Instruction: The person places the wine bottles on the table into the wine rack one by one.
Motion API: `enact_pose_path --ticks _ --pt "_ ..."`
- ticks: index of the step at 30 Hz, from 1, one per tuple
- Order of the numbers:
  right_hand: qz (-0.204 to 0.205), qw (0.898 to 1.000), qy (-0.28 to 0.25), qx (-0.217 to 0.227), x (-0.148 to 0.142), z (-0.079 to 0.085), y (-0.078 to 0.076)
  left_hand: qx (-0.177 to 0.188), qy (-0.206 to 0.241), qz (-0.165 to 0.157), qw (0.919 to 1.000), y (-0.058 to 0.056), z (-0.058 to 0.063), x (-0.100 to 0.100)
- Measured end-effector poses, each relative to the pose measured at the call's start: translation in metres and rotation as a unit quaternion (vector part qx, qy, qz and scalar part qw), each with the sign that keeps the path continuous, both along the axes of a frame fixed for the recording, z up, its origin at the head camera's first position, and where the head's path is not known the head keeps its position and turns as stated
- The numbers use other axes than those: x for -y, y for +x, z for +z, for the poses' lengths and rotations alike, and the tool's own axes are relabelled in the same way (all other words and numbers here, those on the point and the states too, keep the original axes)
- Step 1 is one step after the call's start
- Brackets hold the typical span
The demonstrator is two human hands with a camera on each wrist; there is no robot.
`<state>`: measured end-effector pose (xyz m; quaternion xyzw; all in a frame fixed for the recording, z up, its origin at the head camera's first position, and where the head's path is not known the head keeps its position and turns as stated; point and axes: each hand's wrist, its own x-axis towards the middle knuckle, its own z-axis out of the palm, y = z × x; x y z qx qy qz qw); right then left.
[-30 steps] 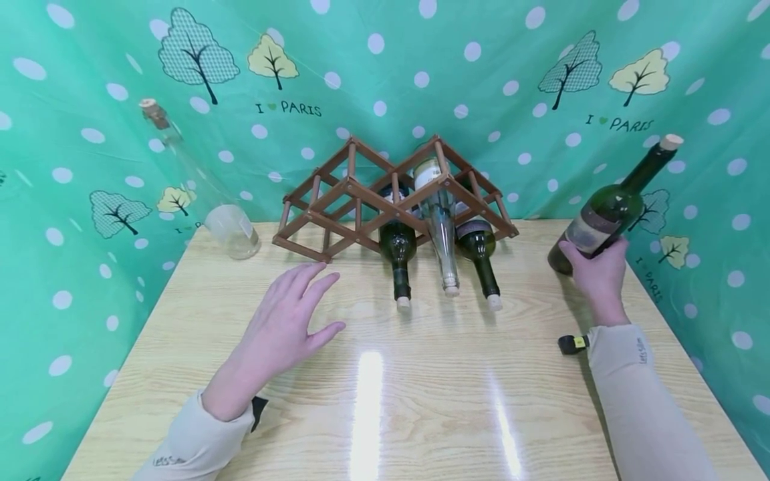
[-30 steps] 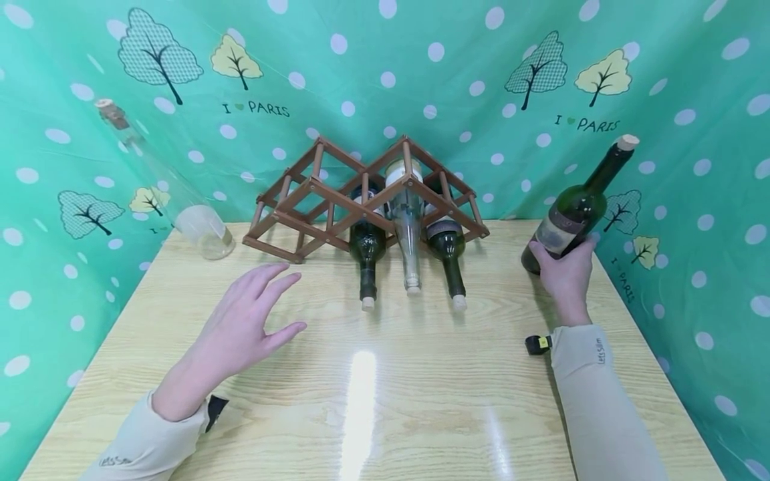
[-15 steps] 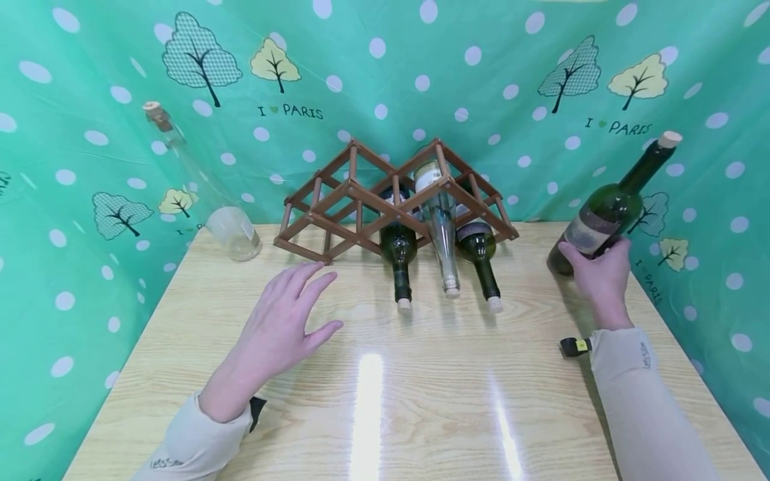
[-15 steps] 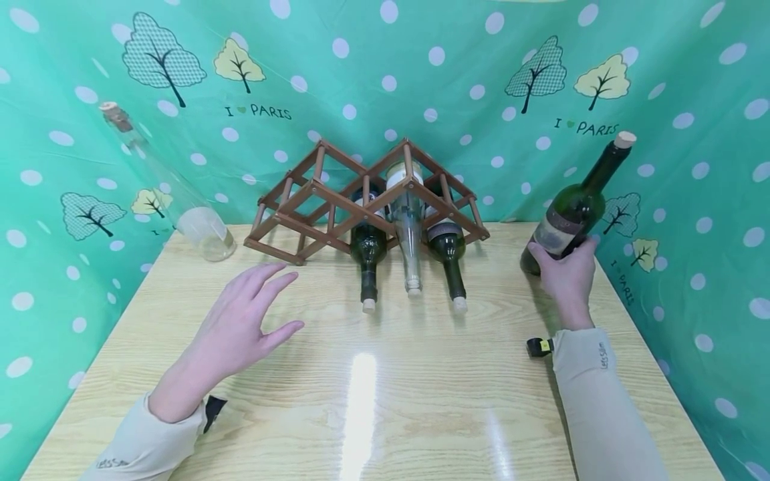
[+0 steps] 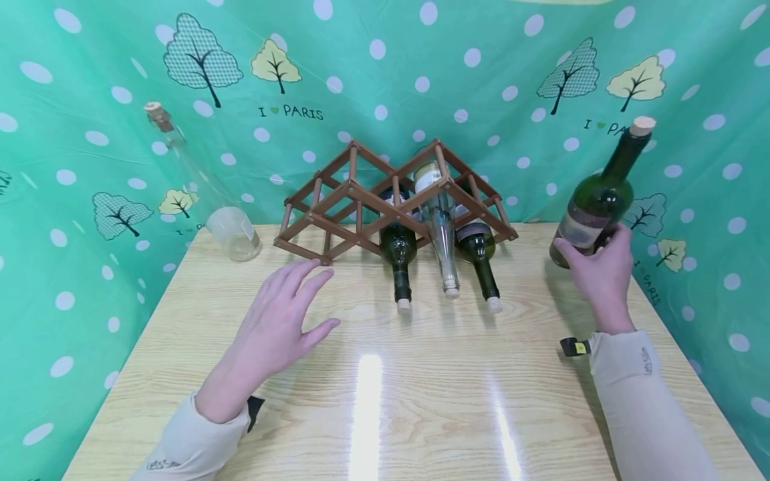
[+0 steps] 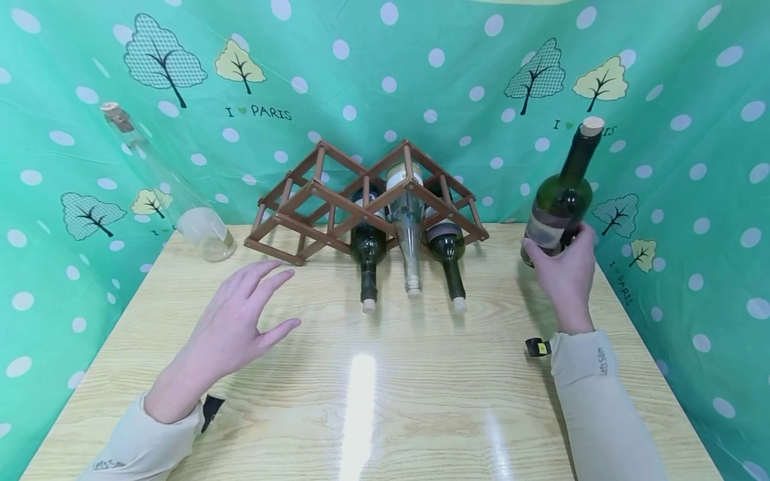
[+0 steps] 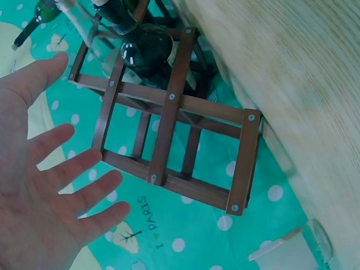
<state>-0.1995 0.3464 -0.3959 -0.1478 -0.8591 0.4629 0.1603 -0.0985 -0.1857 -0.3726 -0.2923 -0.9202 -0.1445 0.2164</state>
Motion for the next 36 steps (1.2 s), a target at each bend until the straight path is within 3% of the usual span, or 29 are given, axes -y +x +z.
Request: enact_pose_path --ticks 20,29,36 --pt "-0.010 0.996 0.056 -0.067 0.016 0.022 0.014 -0.010 0.001 0.004 0.9999 0.001 0.005 0.004" --pt "-0.026 0.989 0.093 -0.116 0.021 0.028 0.015 -0.019 0.006 -0.001 0.9998 0.001 0.008 0.004" --pt "-0.023 0.986 0.106 -0.123 0.022 0.032 0.018 -0.026 0.007 -0.001 0.9996 0.001 0.008 0.003"
